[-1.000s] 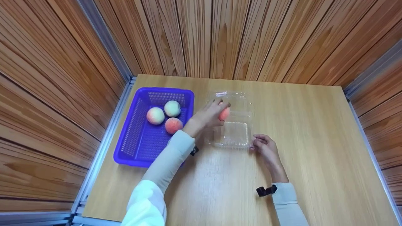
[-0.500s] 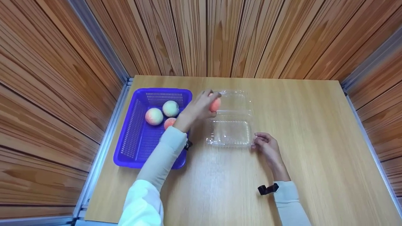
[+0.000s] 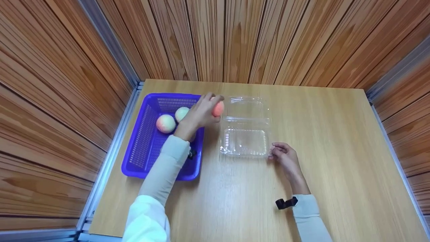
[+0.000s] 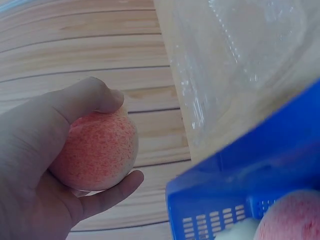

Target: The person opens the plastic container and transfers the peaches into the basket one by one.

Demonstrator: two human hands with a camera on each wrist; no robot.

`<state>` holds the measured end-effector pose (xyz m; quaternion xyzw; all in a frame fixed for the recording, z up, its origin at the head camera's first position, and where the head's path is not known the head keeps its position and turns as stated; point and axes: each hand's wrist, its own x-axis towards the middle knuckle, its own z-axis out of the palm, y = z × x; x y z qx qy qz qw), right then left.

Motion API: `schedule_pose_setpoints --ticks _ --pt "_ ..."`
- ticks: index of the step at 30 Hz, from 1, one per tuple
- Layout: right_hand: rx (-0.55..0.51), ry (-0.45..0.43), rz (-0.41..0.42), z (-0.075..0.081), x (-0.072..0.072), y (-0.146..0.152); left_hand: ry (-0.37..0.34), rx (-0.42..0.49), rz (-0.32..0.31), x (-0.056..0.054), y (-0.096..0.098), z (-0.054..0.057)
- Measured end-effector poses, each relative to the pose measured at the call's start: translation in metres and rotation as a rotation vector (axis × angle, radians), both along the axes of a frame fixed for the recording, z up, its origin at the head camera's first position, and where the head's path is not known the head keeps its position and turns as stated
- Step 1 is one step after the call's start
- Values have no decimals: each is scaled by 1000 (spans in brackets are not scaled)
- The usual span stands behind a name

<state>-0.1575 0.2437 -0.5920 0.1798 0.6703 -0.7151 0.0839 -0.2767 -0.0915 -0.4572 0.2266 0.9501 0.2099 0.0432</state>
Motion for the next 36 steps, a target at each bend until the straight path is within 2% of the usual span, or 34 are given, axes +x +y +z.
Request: schedule_pose_setpoints --ticks 19,25,29,36 --pt "7 -9 10 1 0 1 34 36 79 4 -47 9" --pt "9 0 21 1 1 0 2 26 124 9 -61 12" --pt "11 7 22 0 0 -2 11 28 134 13 -71 13" --pt "13 2 22 -1 -1 -4 -45 70 190 24 -90 15"
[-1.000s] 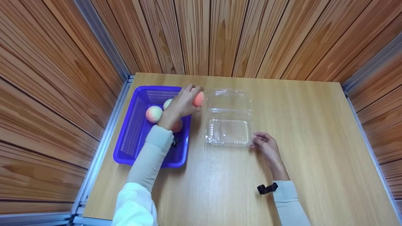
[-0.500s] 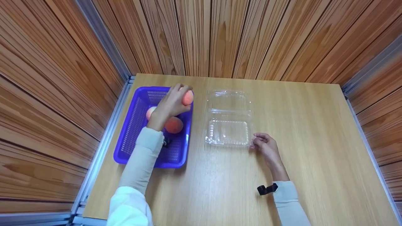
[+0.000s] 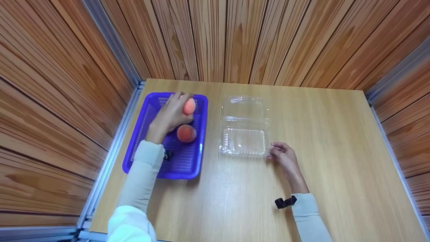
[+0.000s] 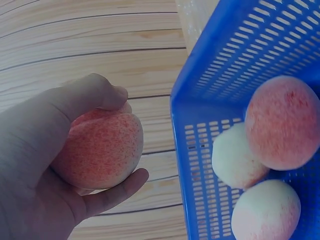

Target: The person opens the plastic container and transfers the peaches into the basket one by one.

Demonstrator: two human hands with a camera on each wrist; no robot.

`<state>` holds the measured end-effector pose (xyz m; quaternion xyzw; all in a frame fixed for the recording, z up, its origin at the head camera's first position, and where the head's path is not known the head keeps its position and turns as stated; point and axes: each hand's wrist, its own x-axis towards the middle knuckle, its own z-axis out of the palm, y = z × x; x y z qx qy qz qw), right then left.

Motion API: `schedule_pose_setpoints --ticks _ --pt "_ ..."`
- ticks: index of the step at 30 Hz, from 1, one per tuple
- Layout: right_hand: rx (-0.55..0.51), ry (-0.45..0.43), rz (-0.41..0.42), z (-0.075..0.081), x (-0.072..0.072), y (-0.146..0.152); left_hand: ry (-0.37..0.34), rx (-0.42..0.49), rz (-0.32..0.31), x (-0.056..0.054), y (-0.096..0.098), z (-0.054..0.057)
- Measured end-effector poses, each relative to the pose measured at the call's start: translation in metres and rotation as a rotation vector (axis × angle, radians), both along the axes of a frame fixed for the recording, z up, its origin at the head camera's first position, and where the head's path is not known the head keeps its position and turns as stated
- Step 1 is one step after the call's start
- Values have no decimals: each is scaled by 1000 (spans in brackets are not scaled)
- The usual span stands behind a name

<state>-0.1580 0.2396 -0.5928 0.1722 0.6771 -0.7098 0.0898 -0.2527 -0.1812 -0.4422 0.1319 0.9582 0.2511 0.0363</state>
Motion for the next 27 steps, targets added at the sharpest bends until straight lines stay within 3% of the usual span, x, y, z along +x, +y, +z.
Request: schedule_pose_setpoints --ticks 15,27 --pt "4 9 11 0 1 2 12 -50 20 9 -29 -1" --pt "-10 12 9 2 2 -1 58 -39 16 18 -49 -9"
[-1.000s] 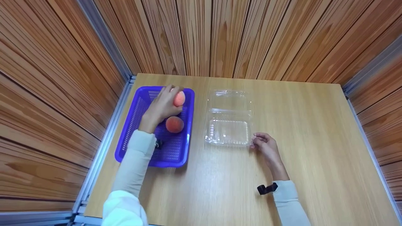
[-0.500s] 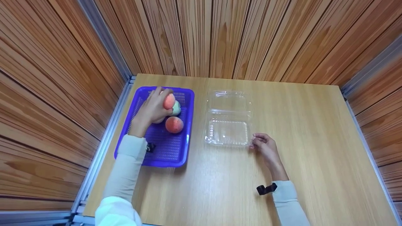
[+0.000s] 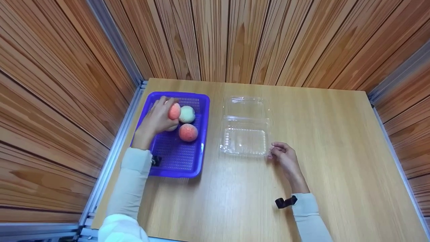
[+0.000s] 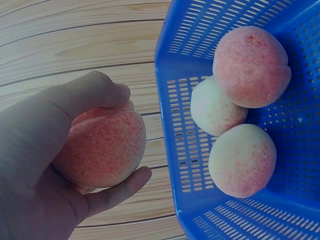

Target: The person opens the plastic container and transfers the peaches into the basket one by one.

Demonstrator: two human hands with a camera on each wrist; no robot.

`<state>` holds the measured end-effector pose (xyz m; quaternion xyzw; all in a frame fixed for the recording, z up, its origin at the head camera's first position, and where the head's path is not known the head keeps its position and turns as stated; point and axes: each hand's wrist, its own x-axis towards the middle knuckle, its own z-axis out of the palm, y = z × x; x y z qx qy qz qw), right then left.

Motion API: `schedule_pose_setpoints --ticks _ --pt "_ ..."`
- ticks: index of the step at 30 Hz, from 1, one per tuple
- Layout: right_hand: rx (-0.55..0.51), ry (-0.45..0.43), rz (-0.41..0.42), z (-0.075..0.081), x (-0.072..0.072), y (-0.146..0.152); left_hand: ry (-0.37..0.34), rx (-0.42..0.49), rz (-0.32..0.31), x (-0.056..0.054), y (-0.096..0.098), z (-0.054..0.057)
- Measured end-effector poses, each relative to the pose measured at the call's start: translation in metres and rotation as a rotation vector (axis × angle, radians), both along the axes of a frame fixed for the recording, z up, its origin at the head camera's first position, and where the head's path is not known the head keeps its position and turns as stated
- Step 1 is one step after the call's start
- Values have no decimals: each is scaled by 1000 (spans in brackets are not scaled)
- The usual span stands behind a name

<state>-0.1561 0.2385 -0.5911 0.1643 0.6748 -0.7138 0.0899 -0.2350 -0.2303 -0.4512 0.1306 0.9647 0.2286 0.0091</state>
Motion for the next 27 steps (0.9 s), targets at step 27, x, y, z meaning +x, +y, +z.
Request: schedule_pose_setpoints --ticks 27 --pt "-3 -3 -6 2 0 4 -79 -16 62 11 -26 -30"
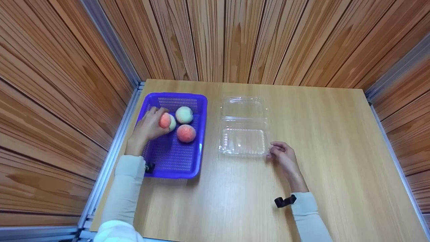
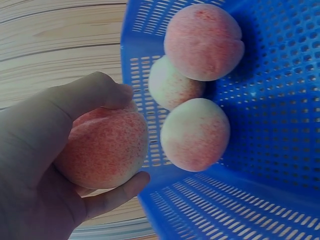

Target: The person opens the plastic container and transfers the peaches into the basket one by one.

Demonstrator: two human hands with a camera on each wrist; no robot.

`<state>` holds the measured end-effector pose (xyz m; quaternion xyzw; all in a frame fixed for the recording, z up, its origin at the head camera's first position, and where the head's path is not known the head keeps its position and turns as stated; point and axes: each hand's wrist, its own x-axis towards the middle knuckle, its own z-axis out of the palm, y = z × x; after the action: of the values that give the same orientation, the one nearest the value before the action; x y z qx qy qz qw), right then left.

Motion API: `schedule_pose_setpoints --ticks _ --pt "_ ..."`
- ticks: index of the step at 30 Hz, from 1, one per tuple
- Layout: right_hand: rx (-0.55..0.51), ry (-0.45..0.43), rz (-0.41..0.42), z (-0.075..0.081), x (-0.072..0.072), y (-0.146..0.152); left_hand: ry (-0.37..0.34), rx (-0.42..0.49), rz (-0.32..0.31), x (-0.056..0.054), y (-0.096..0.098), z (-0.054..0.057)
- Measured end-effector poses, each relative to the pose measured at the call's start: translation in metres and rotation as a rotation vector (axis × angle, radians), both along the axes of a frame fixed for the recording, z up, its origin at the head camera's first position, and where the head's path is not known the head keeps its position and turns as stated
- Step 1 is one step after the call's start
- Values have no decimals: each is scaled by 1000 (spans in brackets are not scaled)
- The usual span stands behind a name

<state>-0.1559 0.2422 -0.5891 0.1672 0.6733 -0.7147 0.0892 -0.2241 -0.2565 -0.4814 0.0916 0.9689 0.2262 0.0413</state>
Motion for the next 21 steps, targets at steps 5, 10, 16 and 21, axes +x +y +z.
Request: schedule_pose_setpoints --ticks 5,10,16,21 --pt "15 -8 0 -1 -1 0 -30 -12 -8 2 -2 -9" --pt "-4 7 0 -1 -3 0 -57 -20 -18 4 -1 -14" --pt "3 7 3 -1 -1 0 -106 -19 -10 6 0 -18" --pt "-13 4 1 -1 1 -1 -145 -18 -12 9 -1 -24"
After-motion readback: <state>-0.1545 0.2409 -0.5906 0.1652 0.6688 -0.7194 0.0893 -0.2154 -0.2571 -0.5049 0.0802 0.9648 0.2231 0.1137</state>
